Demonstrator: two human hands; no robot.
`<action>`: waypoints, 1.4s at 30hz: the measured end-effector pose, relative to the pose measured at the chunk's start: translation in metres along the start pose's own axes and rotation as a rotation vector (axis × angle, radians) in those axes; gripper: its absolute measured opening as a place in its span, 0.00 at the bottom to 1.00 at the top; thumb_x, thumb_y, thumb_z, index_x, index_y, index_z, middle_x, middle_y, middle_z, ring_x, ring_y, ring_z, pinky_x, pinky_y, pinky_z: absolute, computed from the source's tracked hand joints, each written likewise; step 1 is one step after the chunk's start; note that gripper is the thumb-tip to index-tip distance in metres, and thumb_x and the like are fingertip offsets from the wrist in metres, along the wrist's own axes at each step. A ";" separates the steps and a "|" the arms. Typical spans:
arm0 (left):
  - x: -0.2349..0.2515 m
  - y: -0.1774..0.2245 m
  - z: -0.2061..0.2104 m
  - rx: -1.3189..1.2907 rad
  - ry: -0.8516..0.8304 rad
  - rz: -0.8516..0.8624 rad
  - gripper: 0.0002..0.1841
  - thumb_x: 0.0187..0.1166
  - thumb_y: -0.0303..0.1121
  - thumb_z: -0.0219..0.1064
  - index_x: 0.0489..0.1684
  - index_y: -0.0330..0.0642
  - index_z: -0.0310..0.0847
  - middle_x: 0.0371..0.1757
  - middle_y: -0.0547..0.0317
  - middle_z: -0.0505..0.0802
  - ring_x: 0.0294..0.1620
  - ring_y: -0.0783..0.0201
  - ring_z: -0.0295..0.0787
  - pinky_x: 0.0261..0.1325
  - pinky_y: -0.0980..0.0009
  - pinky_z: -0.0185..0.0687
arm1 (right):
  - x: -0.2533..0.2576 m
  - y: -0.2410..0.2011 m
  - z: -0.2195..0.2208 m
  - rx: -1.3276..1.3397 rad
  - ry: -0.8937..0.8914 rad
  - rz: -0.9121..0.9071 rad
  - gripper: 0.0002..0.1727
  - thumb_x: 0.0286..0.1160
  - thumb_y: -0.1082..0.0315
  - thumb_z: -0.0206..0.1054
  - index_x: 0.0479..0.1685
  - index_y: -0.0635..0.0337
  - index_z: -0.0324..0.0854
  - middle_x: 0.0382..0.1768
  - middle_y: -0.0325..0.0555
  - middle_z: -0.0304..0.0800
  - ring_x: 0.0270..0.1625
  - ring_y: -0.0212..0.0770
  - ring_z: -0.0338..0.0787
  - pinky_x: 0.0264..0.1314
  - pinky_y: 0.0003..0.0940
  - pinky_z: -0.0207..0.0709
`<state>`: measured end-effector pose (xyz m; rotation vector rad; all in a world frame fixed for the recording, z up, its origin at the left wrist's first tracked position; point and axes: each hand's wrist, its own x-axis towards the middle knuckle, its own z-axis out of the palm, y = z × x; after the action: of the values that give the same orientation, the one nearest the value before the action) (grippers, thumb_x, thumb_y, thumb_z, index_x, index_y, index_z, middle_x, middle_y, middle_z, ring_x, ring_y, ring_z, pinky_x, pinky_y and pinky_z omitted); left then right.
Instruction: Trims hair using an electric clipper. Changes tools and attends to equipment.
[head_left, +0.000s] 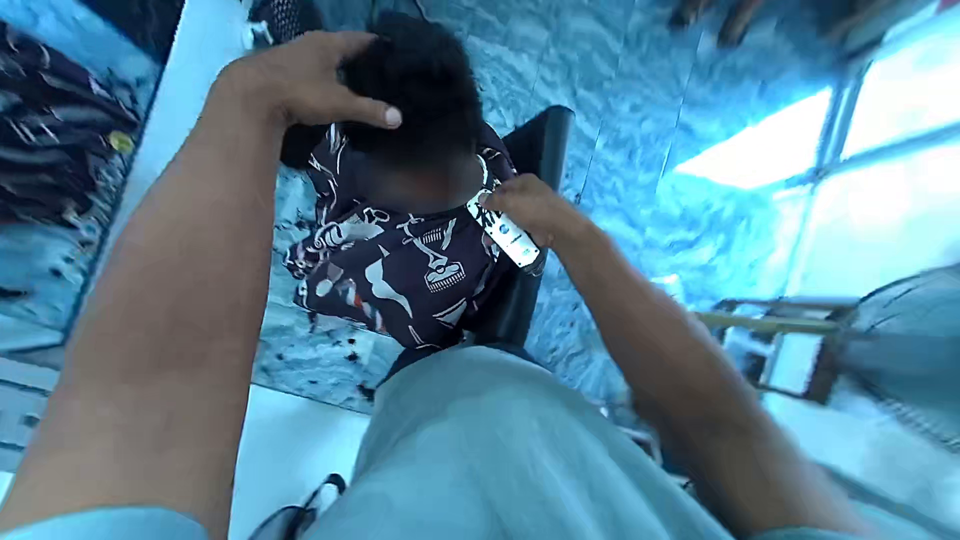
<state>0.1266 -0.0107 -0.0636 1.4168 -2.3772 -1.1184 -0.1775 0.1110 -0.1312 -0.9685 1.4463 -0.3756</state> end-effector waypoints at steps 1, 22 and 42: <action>-0.001 -0.004 0.005 -0.024 0.032 0.029 0.43 0.66 0.57 0.79 0.86 0.58 0.69 0.78 0.55 0.83 0.78 0.63 0.79 0.82 0.55 0.73 | 0.000 0.003 0.004 -0.012 0.024 -0.049 0.18 0.85 0.58 0.65 0.56 0.67 0.82 0.41 0.57 0.92 0.34 0.50 0.95 0.38 0.48 0.93; 0.015 0.013 0.005 0.004 0.034 -0.133 0.41 0.69 0.63 0.75 0.84 0.57 0.73 0.72 0.52 0.87 0.74 0.56 0.83 0.80 0.44 0.72 | -0.004 0.004 0.037 0.044 0.148 -0.326 0.16 0.85 0.63 0.66 0.60 0.68 0.80 0.41 0.54 0.91 0.39 0.46 0.95 0.45 0.46 0.93; 0.022 0.009 0.003 0.018 0.007 -0.056 0.41 0.71 0.62 0.73 0.84 0.52 0.72 0.72 0.50 0.87 0.74 0.56 0.84 0.80 0.46 0.73 | -0.005 0.007 0.043 0.182 0.154 -0.234 0.16 0.88 0.63 0.63 0.58 0.69 0.80 0.43 0.57 0.91 0.38 0.51 0.95 0.42 0.50 0.94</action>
<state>0.1074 -0.0246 -0.0644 1.4999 -2.3625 -1.1060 -0.1405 0.1329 -0.1401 -0.9790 1.4111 -0.7553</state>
